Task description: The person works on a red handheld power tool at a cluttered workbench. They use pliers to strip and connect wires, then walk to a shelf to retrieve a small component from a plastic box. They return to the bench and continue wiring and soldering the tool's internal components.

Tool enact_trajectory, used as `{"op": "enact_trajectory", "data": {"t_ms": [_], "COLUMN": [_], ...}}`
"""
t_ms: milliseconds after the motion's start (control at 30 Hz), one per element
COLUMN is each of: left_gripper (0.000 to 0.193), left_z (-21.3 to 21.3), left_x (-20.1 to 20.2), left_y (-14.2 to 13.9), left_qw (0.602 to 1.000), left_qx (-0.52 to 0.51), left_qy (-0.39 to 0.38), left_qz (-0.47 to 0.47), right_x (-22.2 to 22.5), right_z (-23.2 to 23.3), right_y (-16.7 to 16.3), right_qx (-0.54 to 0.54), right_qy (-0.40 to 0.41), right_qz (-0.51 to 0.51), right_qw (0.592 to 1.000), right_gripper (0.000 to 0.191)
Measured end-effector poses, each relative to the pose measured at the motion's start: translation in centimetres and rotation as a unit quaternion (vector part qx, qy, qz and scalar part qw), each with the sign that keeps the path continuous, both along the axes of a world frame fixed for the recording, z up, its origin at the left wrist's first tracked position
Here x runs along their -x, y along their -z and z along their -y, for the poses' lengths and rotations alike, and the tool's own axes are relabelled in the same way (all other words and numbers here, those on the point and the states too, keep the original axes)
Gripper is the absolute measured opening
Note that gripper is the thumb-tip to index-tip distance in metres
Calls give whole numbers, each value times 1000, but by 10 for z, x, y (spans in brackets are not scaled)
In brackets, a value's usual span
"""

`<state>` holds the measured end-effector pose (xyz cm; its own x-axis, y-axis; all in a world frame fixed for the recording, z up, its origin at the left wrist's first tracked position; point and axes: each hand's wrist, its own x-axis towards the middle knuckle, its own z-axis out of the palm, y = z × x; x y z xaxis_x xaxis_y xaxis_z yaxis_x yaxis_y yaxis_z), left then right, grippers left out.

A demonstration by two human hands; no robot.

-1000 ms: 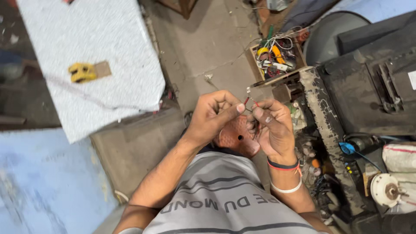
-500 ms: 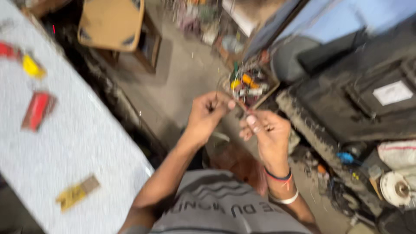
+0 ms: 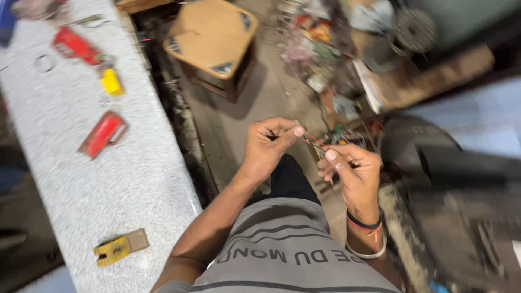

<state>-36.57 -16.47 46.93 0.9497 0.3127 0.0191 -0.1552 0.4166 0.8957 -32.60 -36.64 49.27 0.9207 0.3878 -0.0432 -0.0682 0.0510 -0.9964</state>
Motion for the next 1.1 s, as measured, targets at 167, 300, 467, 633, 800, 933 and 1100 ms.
{"op": "enact_trajectory", "data": {"t_ms": [167,300,467,633,800,933,1100], "left_gripper": [15,20,21,22,23,23,21], "left_z": [-68,-123,-191,-224,-261,-305,-374], "left_x": [-45,-81,-111,-108,-94,-75,-54], "left_y": [3,3,-4,5,21,43,73], "left_qw": [991,971,944,919,876,843,808], "left_qx": [42,85,-11,-7,0,19,64], "left_qy": [-112,-215,-320,-384,-467,-523,-576], "left_qz": [-57,-60,-81,-92,-118,-126,-103], "right_x": [-86,-160,-233,-281,-285,-268,-240], "right_z": [-88,-169,-266,-349,-439,-513,-598], "right_y": [3,3,-16,-19,-7,14,33], "right_qx": [36,94,88,91,63,35,33], "right_qy": [-116,-242,-329,-445,-513,-531,-549], "right_qz": [16,79,212,242,241,158,138], "right_qw": [992,962,916,857,821,832,824], "right_gripper": [14,13,15,16,15,12,5]}}
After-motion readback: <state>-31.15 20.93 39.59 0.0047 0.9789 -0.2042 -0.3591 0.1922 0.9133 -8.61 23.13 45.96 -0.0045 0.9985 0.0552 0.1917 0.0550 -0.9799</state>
